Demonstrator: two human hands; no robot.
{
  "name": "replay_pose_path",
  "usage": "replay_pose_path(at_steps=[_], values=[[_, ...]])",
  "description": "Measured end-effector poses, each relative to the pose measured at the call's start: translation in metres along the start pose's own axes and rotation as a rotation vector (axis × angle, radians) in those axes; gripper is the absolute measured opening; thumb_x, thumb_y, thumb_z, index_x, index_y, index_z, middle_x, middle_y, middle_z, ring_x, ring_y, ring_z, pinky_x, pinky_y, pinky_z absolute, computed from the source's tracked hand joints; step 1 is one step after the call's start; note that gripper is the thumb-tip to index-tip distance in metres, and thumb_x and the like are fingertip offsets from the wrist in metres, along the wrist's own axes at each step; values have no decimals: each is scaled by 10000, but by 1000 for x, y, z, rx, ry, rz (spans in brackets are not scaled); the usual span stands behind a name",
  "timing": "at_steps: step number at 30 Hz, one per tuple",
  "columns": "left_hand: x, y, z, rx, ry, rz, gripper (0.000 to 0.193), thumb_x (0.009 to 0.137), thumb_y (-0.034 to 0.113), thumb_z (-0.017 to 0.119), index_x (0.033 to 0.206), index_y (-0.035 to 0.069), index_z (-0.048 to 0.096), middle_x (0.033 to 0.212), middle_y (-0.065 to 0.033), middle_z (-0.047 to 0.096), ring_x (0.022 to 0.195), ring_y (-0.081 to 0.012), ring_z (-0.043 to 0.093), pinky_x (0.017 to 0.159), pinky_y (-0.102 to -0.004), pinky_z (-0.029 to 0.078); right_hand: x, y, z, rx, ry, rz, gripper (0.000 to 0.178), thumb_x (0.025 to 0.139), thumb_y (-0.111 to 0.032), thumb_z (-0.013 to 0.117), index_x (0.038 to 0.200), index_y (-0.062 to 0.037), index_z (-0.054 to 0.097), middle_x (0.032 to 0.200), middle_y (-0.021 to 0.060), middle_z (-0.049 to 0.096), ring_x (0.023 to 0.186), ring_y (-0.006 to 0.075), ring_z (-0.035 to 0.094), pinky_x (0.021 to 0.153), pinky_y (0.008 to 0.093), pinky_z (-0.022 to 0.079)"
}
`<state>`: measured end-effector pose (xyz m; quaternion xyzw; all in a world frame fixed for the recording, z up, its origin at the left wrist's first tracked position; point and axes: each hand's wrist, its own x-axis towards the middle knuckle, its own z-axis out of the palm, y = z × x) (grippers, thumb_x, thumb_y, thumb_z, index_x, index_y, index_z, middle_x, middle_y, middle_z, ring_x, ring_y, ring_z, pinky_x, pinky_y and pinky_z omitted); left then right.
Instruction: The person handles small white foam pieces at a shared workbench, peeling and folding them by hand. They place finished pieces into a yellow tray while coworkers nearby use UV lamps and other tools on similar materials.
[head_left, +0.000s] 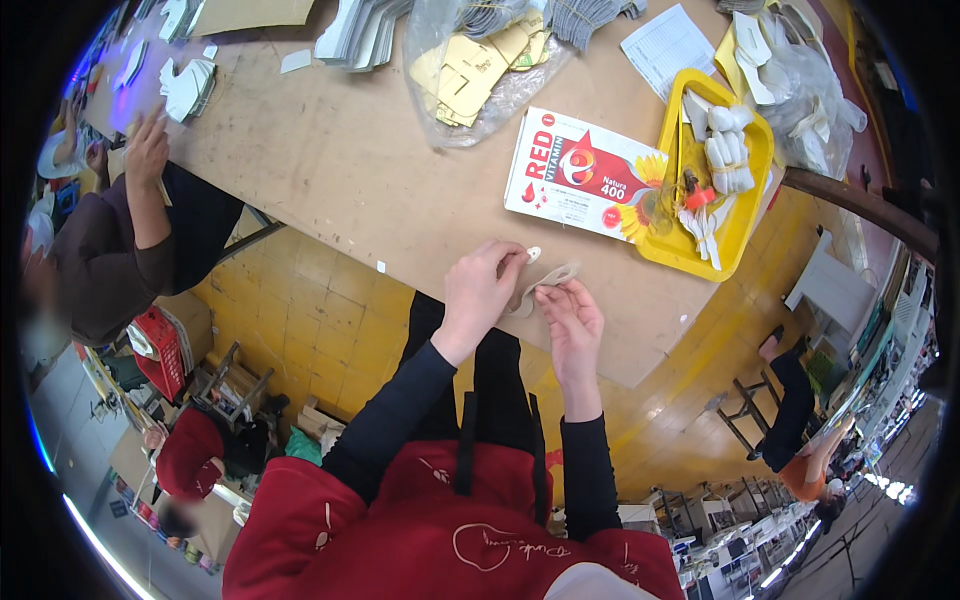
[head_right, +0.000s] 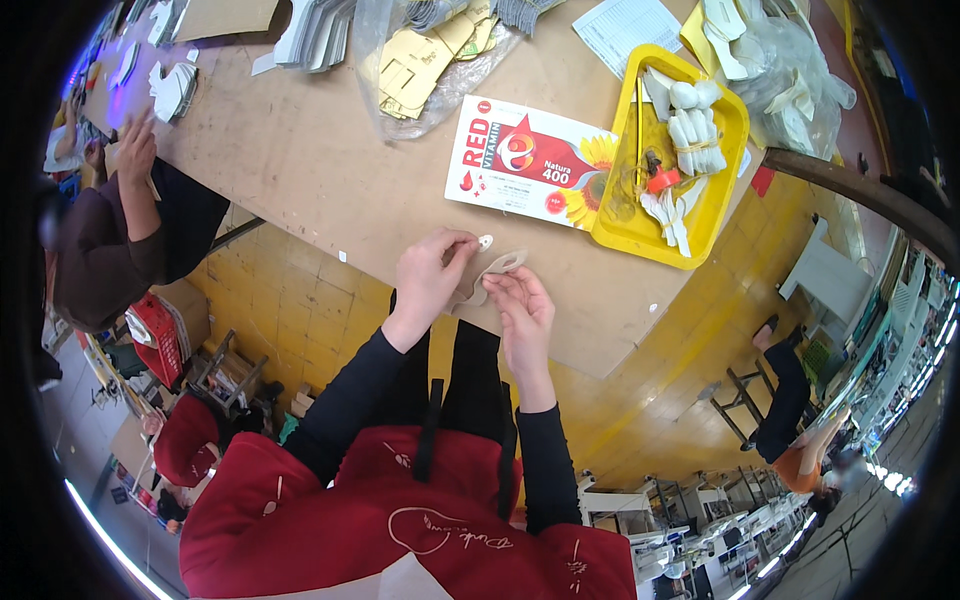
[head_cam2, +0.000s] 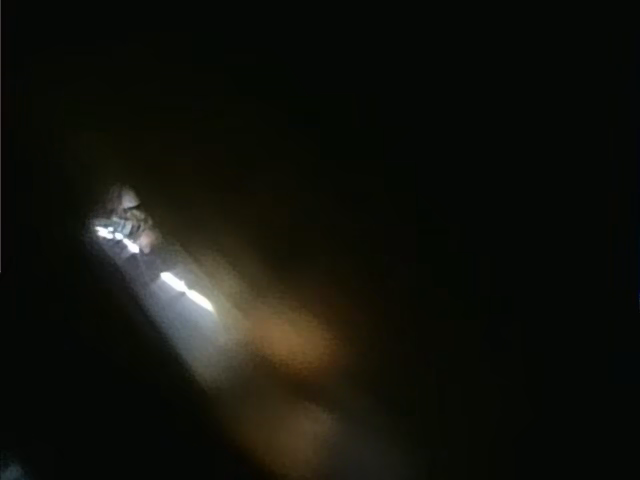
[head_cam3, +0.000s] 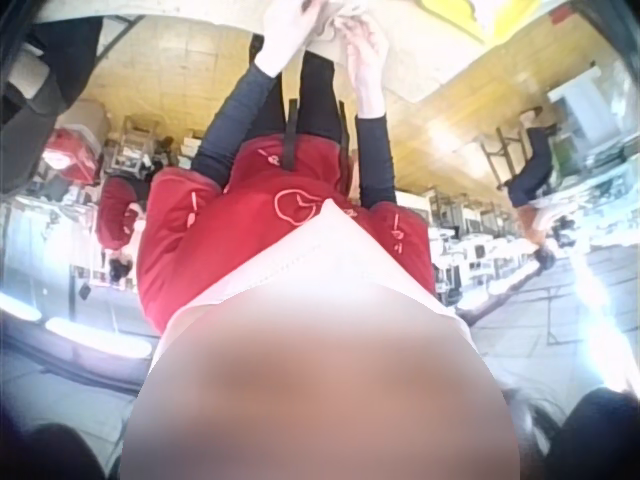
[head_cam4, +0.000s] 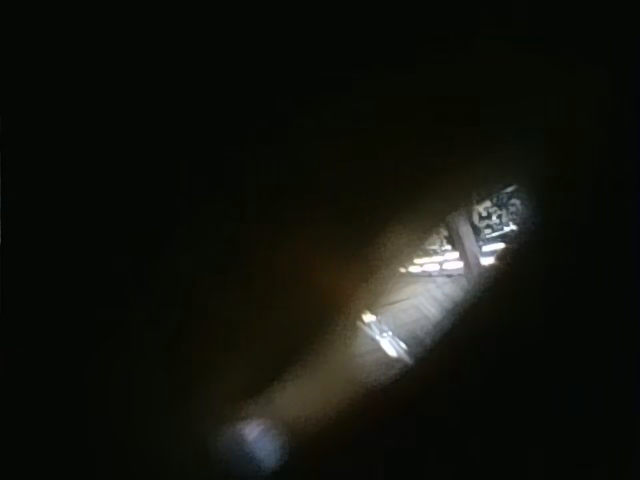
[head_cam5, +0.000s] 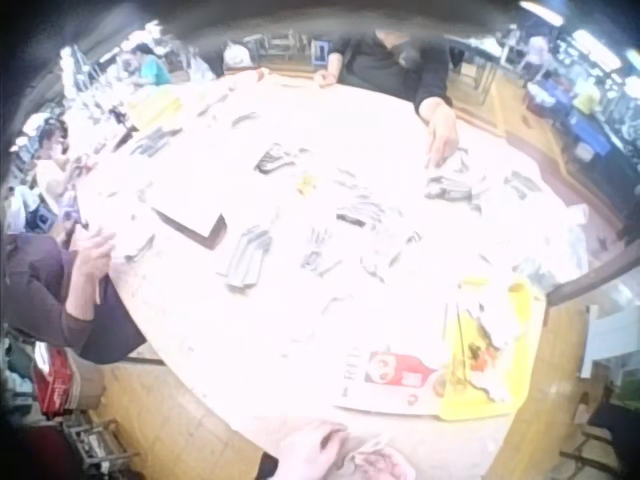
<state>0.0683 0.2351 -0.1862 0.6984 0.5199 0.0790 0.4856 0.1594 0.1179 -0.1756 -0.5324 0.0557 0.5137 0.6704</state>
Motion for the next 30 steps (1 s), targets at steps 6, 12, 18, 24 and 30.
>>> replay_pose_path(at_steps=[6,12,18,24,30], values=[[7,-4,-3,-27,-61,-96,140,881,190,640,910,59,679,753,-103,676,669,-253,661,595,-346,496,4,8,10,-235,193,48,172,928,-78,608,1036,54,635,824,67,659,680,117,640,637,220,491],[10,-13,-15,-228,-193,-117,194,875,196,656,906,8,691,713,-109,664,598,-186,623,557,-303,462,13,11,17,-370,249,78,187,903,-74,649,1032,62,645,758,52,657,544,83,583,501,197,414],[13,-12,-22,-288,-374,-178,182,892,180,659,928,4,687,630,53,534,570,-7,419,495,-206,326,22,12,16,-367,215,48,146,891,-51,658,995,51,643,747,26,646,588,63,576,525,184,417],[5,-9,-20,-351,-433,-206,142,900,134,646,942,-1,657,722,29,605,634,-10,508,556,-187,396,30,3,3,-452,116,-36,121,879,-12,658,990,36,650,790,11,646,653,49,578,585,185,459],[-2,-23,-7,-636,-394,-269,138,899,103,645,966,-15,626,804,-6,640,675,-39,568,606,-188,445,34,-6,-2,-431,22,45,130,887,-4,638,1009,38,640,804,16,651,654,55,587,605,187,471]])
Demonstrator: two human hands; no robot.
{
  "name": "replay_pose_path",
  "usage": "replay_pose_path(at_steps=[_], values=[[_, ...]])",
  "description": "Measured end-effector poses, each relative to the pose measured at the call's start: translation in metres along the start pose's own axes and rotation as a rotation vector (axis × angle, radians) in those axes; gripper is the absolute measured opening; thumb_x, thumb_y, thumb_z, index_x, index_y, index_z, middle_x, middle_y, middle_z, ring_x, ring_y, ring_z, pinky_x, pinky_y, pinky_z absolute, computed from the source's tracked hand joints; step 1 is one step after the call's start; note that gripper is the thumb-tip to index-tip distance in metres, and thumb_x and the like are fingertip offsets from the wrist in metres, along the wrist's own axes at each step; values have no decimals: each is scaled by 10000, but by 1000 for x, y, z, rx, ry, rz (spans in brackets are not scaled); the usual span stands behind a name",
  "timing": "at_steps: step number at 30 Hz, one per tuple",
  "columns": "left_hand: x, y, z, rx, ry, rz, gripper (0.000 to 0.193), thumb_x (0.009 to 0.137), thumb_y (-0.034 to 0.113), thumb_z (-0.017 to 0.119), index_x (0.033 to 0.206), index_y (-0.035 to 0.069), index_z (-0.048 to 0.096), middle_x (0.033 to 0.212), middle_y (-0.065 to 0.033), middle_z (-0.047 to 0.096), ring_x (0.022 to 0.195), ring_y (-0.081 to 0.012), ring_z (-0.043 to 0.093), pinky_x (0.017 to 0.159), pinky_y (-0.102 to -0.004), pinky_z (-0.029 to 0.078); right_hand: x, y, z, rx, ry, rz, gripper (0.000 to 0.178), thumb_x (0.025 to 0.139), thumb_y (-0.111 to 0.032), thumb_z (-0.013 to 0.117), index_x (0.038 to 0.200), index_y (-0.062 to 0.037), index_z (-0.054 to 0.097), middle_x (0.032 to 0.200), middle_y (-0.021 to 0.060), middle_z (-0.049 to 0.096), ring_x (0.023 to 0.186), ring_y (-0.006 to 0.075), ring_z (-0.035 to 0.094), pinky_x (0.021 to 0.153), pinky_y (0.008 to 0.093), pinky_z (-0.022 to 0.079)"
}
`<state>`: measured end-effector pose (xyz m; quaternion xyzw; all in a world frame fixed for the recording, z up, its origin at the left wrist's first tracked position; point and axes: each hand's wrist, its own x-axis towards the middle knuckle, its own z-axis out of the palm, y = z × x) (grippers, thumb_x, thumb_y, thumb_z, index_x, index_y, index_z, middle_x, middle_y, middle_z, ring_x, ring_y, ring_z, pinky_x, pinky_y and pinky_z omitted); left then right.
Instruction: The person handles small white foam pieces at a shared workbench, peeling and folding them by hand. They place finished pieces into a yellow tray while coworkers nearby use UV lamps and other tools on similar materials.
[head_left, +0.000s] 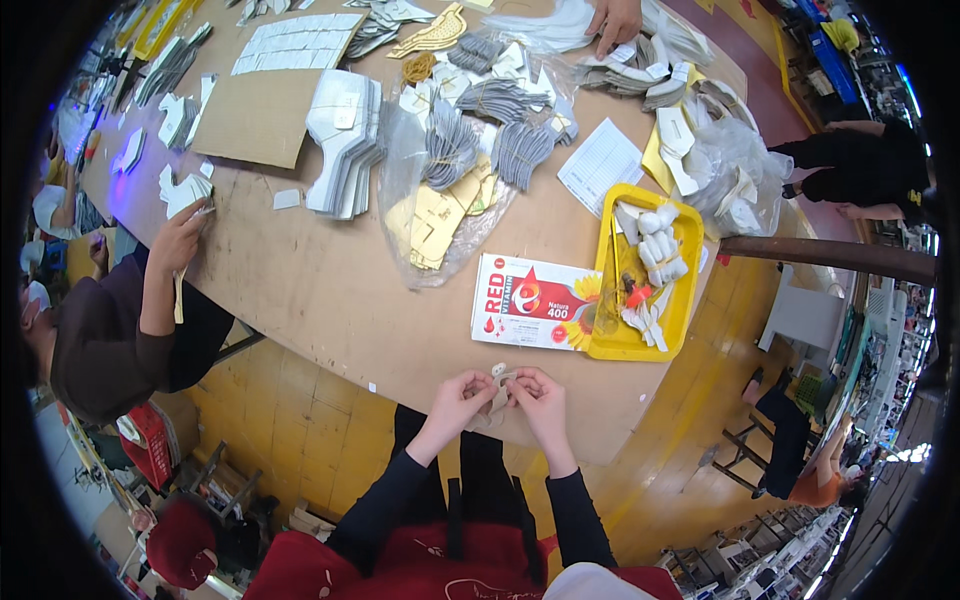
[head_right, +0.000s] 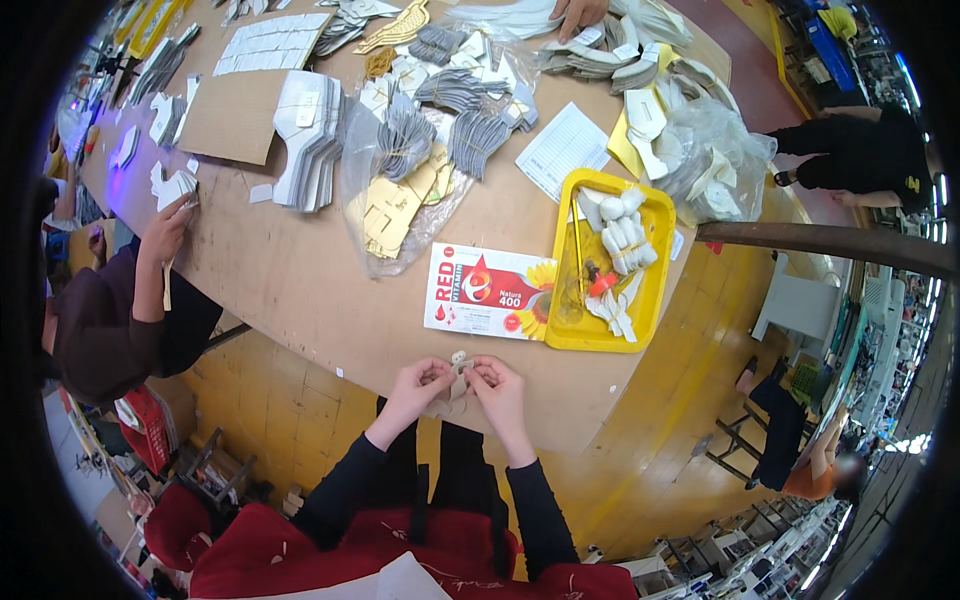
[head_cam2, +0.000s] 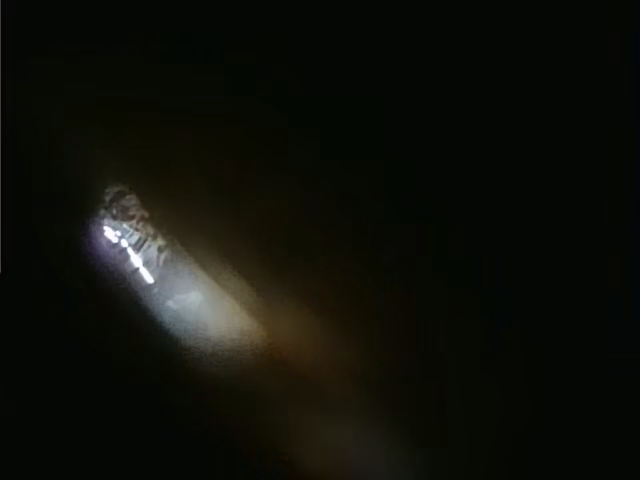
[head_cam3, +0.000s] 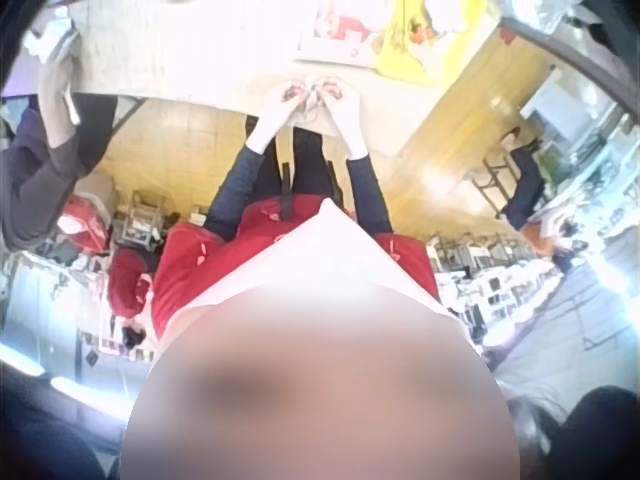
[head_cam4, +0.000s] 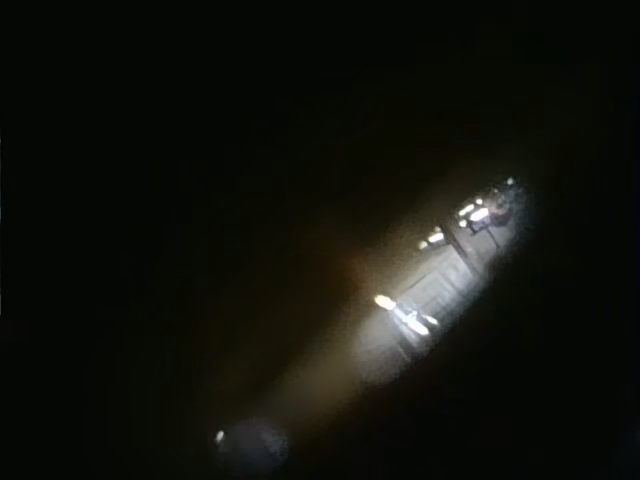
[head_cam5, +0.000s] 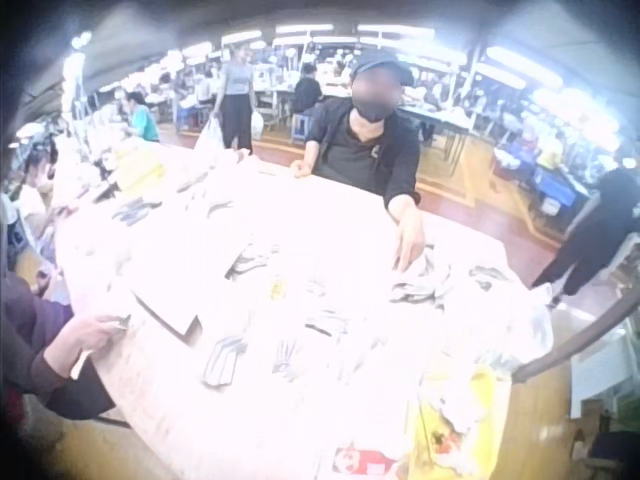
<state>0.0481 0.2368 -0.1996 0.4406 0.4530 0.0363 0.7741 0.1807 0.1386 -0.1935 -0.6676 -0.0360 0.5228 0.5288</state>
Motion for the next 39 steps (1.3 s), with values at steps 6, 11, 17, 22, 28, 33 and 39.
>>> replay_pose_path(at_steps=[6,11,17,22,28,33,39], values=[[1,-5,0,-59,33,42,138,892,106,654,961,-10,630,782,7,625,658,-35,547,578,-188,433,5,-6,-2,-58,-35,-25,143,908,-45,629,1029,31,636,821,37,667,685,63,602,626,187,469],[-5,-3,1,-34,49,24,155,894,121,660,987,-1,643,773,20,618,647,-29,525,584,-189,431,7,-9,-3,-30,-90,12,145,915,-53,621,1027,37,639,830,51,673,697,76,612,643,194,478],[-6,-8,4,-150,72,-20,186,901,138,662,1001,-19,658,784,11,641,655,-19,528,581,-187,426,7,-12,-1,24,-115,33,142,915,-28,608,1028,52,637,837,62,670,712,90,620,648,206,493],[-4,-7,-1,-141,41,-59,163,910,135,652,985,-10,660,843,-5,661,759,-49,584,674,-198,450,1,-26,-4,-185,-88,-154,173,913,-48,618,1063,37,634,772,40,656,637,69,598,566,198,463],[-8,-4,-13,-226,-1,-42,132,898,130,669,964,16,665,847,7,659,759,-30,571,646,-172,415,24,-149,-28,102,-178,-259,406,974,-150,518,1352,-16,456,595,-22,526,490,54,485,473,190,373],[-3,-1,-26,-521,-57,-96,70,916,122,634,908,56,612,667,43,548,494,-12,425,480,-198,306,53,-234,-17,59,-41,-550,523,1001,-224,468,1454,-12,313,638,14,544,525,67,471,495,194,359],[-2,3,-30,-677,-25,-110,54,931,111,592,900,74,568,597,35,490,403,-46,347,433,-219,261,38,-152,-45,54,409,-800,153,969,-165,533,1008,-20,566,624,-22,465,537,46,394,491,203,300]])
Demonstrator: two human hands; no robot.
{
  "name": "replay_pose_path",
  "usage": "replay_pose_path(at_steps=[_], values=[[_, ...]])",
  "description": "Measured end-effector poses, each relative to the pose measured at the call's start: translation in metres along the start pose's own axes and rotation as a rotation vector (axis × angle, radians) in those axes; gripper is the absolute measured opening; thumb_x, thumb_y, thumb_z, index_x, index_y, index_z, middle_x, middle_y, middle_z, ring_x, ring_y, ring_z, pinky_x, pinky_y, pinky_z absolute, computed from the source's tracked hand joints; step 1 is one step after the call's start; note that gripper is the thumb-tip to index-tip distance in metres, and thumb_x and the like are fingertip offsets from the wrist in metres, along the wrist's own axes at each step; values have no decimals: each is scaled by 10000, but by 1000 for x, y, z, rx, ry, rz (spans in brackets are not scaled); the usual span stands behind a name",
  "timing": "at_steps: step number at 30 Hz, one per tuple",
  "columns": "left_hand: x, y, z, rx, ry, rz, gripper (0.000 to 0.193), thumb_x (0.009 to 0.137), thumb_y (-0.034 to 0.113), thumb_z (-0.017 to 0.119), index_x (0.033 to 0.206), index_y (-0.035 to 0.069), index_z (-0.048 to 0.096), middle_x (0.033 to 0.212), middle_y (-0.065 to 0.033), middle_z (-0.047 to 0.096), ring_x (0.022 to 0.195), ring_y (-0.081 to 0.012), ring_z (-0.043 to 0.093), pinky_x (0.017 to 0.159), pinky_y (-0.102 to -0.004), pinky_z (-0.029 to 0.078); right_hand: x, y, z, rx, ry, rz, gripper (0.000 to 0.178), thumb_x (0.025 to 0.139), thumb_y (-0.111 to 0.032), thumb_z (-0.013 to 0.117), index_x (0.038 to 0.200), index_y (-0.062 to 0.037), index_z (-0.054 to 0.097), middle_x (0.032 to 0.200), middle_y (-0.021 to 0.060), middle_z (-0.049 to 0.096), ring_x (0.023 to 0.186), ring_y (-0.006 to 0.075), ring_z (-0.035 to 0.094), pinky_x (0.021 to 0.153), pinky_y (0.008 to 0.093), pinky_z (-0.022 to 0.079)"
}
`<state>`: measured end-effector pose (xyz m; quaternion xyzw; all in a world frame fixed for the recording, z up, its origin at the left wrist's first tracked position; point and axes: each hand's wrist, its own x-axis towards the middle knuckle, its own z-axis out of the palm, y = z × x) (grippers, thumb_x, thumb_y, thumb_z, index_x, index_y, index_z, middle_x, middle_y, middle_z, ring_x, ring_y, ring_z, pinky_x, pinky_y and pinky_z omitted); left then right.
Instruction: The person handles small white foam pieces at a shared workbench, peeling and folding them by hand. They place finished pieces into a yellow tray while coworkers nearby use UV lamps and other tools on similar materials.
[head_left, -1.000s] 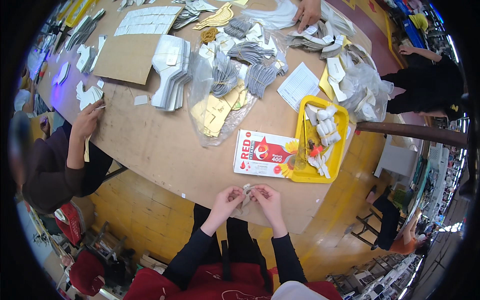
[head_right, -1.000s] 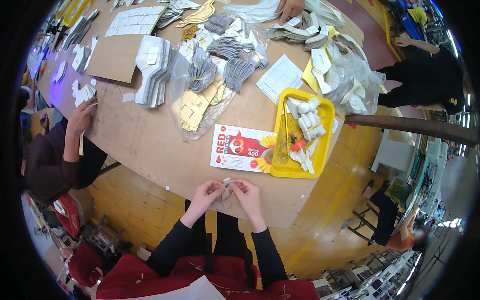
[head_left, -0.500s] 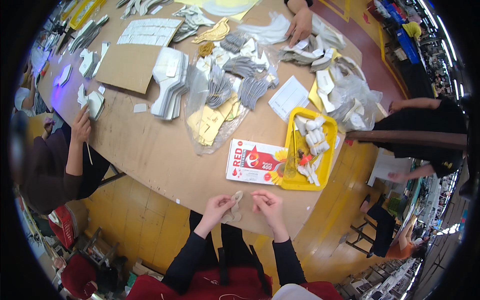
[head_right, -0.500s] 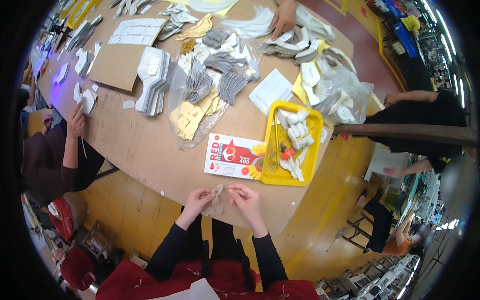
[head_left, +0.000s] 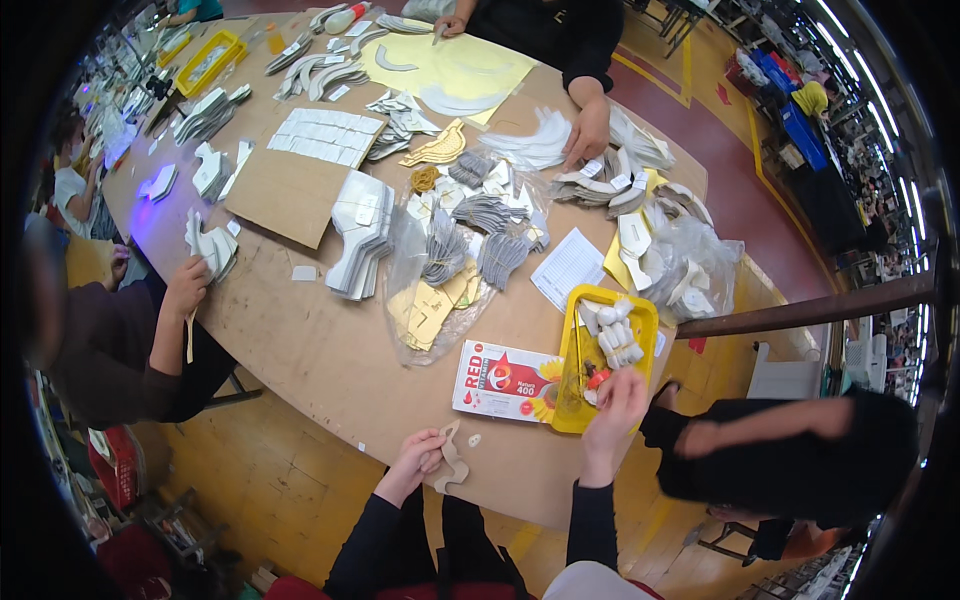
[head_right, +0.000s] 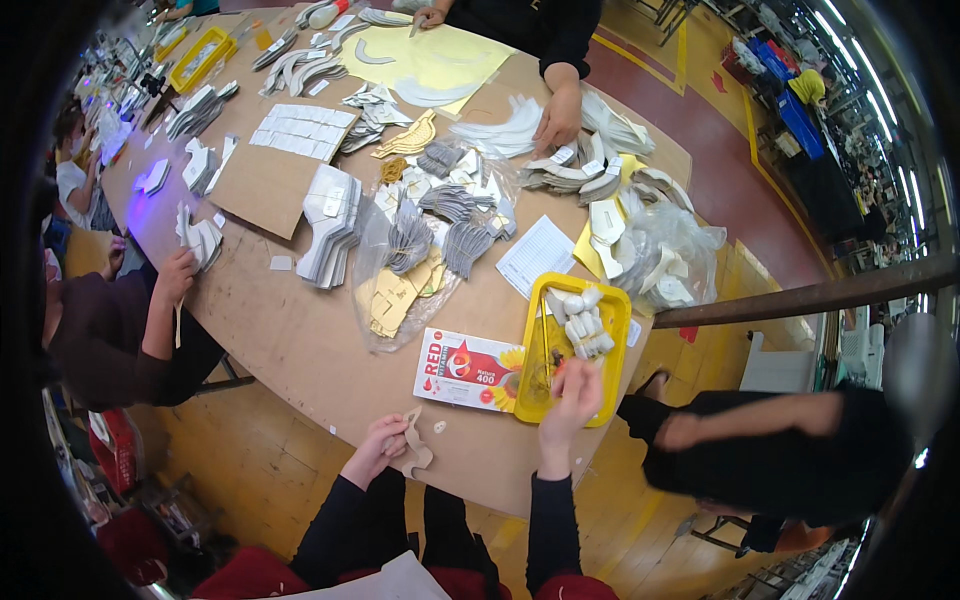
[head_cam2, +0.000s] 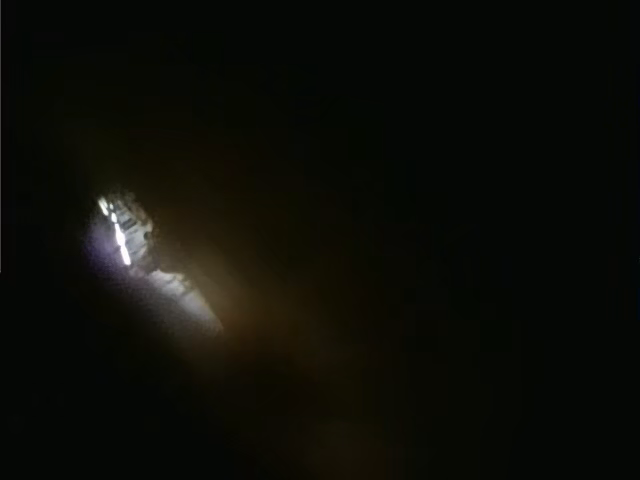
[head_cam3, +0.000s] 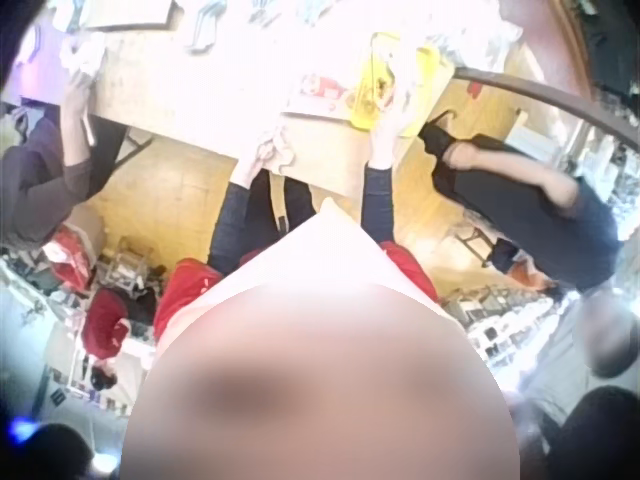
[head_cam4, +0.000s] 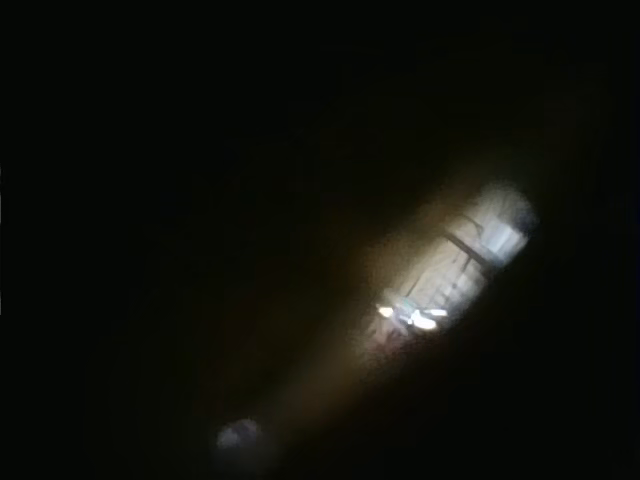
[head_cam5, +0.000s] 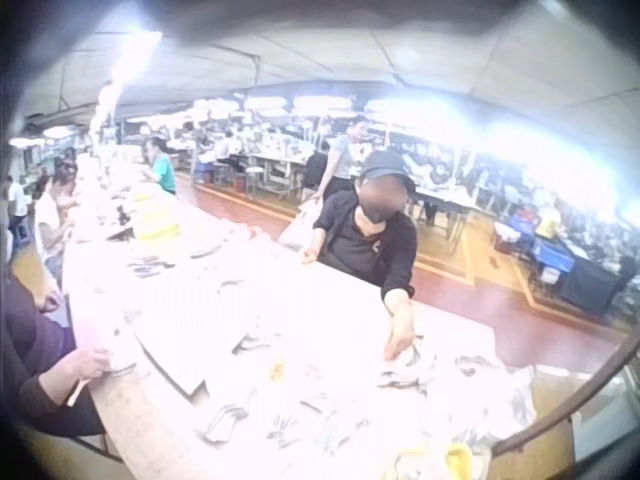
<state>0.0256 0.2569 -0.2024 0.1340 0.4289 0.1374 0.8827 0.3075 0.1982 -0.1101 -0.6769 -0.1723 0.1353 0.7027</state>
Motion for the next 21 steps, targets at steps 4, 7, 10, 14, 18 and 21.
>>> replay_pose_path(at_steps=[4,7,10,14,18,21], values=[[2,0,-2,33,-32,-36,65,931,116,591,895,70,562,589,29,487,402,-51,350,439,-215,261,-105,50,-46,-232,-118,136,94,908,-125,607,854,-49,595,617,-22,502,521,55,448,486,209,348],[3,-1,-5,47,-39,-27,72,932,121,589,898,64,560,605,21,500,403,-50,354,435,-215,268,-154,80,-58,-570,-426,13,74,846,-104,679,791,-75,639,588,25,587,497,107,574,483,253,443],[3,-1,-5,61,-22,-41,69,932,119,586,906,59,563,624,18,512,404,-47,357,434,-216,272,-164,97,-60,-775,-495,-135,49,816,-108,706,808,-93,660,573,46,595,472,158,594,473,283,463],[3,0,-1,99,3,-13,70,933,116,580,930,47,569,645,16,522,406,-46,361,435,-216,274,-159,97,-57,-760,-465,-159,60,801,-116,720,806,-103,661,581,39,605,481,184,596,475,292,467],[3,2,0,100,9,-21,82,937,120,578,954,40,570,654,16,519,410,-45,364,436,-216,275,-159,96,-56,-751,-452,-214,61,805,-121,720,804,-105,661,584,38,611,482,180,600,470,291,466],[2,0,-2,104,19,-21,88,942,128,572,965,43,565,662,19,521,412,-44,361,438,-217,281,-160,97,-55,-758,-451,-217,62,806,-122,719,802,-105,659,587,36,617,487,177,605,468,291,466]])
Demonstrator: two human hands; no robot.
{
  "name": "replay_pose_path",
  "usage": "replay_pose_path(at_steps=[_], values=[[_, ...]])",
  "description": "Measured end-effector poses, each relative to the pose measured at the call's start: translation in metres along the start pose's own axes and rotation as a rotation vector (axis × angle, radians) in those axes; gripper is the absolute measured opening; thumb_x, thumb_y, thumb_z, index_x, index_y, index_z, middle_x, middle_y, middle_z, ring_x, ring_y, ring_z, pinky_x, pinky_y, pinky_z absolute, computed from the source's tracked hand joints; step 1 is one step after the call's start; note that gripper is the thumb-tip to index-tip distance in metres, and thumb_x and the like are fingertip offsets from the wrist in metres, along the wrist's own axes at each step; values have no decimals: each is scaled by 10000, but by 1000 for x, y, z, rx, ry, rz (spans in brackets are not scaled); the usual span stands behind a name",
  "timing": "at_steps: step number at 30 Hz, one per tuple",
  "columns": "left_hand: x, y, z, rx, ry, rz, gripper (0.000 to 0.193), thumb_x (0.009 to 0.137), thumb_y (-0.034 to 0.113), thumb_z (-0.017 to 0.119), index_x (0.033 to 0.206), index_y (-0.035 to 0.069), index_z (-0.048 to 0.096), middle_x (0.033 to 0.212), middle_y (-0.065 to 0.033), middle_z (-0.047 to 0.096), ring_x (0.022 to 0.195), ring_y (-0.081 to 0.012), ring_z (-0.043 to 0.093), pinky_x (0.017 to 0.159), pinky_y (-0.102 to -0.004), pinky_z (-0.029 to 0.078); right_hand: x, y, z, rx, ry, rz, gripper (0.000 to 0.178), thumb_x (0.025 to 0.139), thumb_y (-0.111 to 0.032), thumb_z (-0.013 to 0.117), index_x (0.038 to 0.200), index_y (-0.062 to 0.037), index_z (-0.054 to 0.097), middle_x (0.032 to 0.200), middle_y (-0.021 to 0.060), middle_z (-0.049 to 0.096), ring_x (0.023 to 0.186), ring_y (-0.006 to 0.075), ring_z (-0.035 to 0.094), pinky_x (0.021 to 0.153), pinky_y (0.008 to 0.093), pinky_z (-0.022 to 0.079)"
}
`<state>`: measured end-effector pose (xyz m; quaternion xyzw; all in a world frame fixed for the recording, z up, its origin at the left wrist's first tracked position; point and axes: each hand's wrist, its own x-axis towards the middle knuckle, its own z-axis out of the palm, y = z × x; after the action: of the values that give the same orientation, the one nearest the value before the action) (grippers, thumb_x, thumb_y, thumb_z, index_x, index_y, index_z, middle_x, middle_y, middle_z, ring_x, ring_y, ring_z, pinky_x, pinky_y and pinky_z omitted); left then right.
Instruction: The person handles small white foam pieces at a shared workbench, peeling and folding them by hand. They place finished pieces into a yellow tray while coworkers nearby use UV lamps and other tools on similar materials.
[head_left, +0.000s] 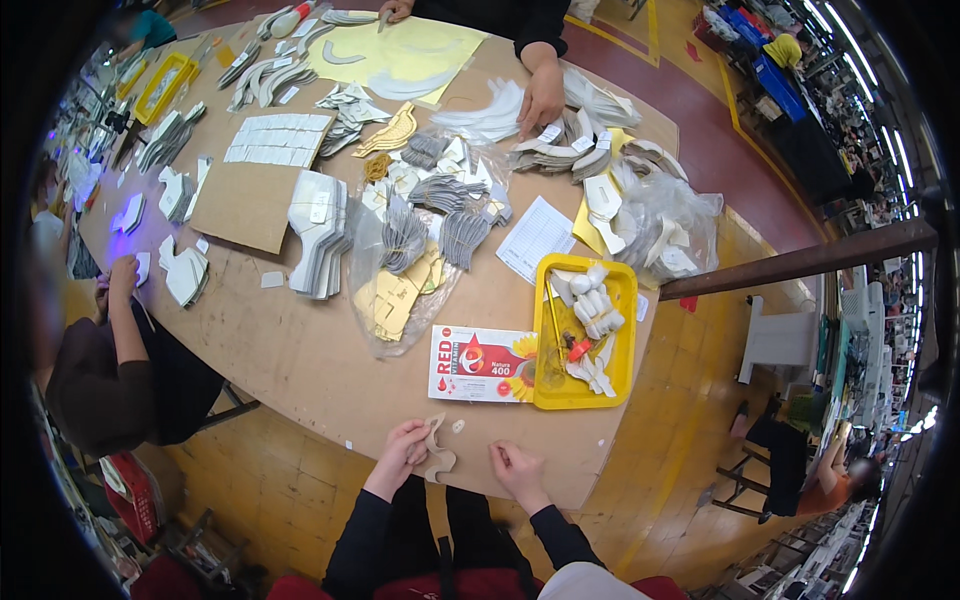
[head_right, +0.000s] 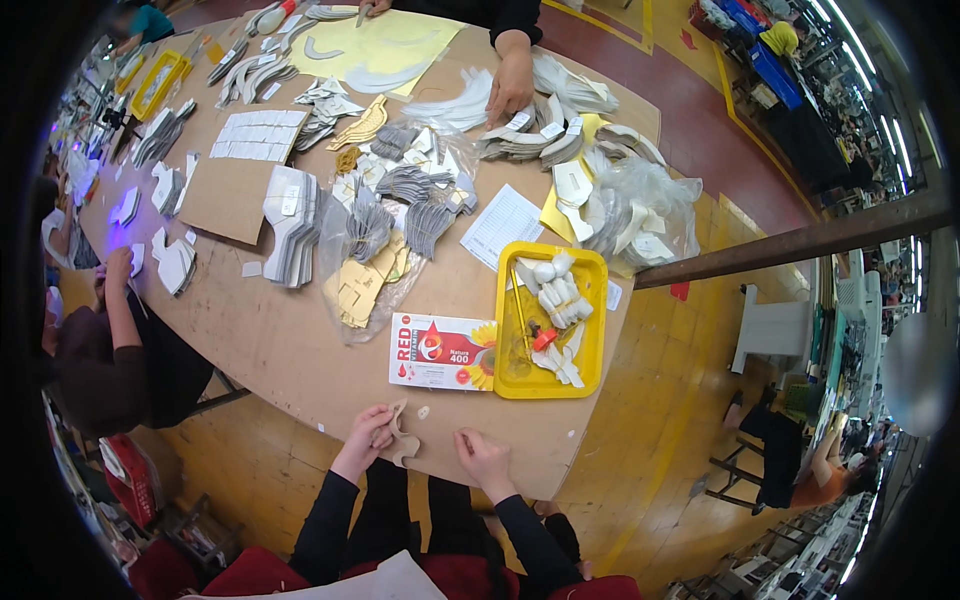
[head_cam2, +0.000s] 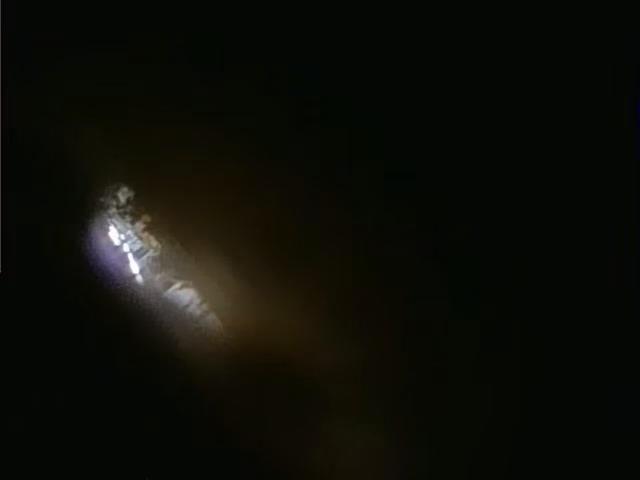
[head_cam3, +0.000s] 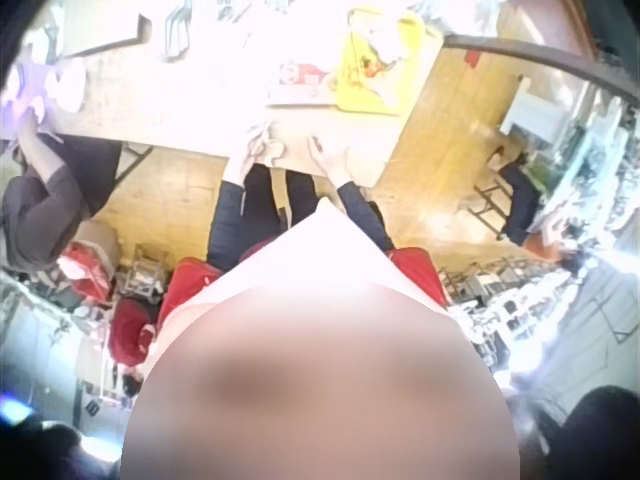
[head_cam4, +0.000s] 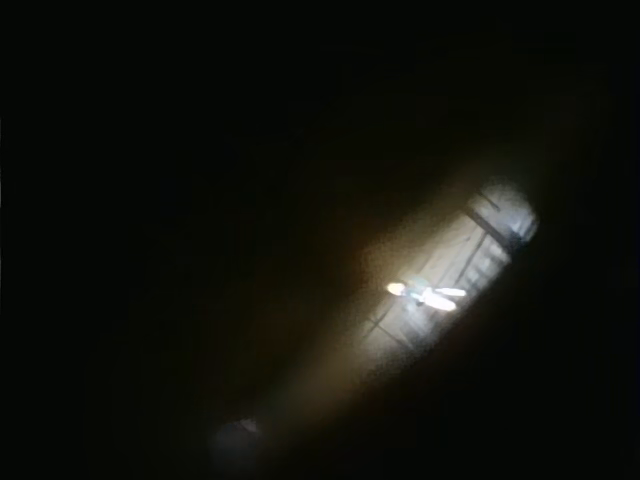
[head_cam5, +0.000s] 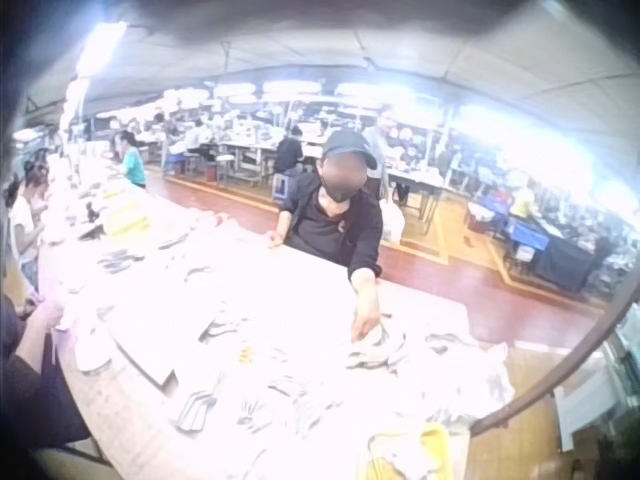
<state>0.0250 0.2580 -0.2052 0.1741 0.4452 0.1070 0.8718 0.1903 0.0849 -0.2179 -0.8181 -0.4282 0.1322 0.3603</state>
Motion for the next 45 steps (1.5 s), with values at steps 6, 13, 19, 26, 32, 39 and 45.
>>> replay_pose_path(at_steps=[6,13,19,26,32,39,45], values=[[0,-2,-1,-15,-1,3,106,961,154,561,993,53,568,657,40,504,414,-35,349,435,-210,264,-1,-4,-3,-5,-53,58,53,814,-123,712,808,-99,666,609,44,629,497,171,614,471,289,467],[-13,-8,17,209,50,14,230,984,223,548,1102,33,603,692,82,504,542,5,408,495,-179,306,22,-4,-12,169,-162,-10,87,841,-122,700,874,-42,691,630,93,614,504,183,569,490,277,443],[-22,-24,34,347,77,145,219,941,182,620,1041,-6,673,849,14,658,762,-26,559,670,-166,415,77,-20,-18,504,-439,251,202,852,-84,690,1023,23,678,737,7,622,607,30,498,530,209,395],[-14,-35,36,369,237,214,196,892,125,677,987,-46,666,825,-39,692,720,-48,595,616,-198,449,89,-30,-7,589,-652,409,196,866,-89,674,1009,44,677,743,0,642,634,29,516,569,203,434],[-6,-45,41,369,361,279,207,866,127,698,986,-29,638,794,-44,694,686,-47,589,609,-202,447,91,-27,0,432,-617,431,142,863,-66,671,935,56,682,718,-15,633,631,14,492,580,174,415],[-2,-51,50,612,535,320,162,847,95,700,885,23,560,746,-16,664,548,-25,516,491,-216,376,90,-26,8,348,-516,393,131,834,-60,699,893,56,688,663,-19,615,578,9,464,533,183,402],[-2,-53,55,830,641,413,194,824,143,711,857,34,555,706,-10,645,452,-54,494,441,-241,341,90,-23,8,303,-521,361,132,828,-68,710,888,48,692,653,-22,613,574,8,465,537,181,409]])
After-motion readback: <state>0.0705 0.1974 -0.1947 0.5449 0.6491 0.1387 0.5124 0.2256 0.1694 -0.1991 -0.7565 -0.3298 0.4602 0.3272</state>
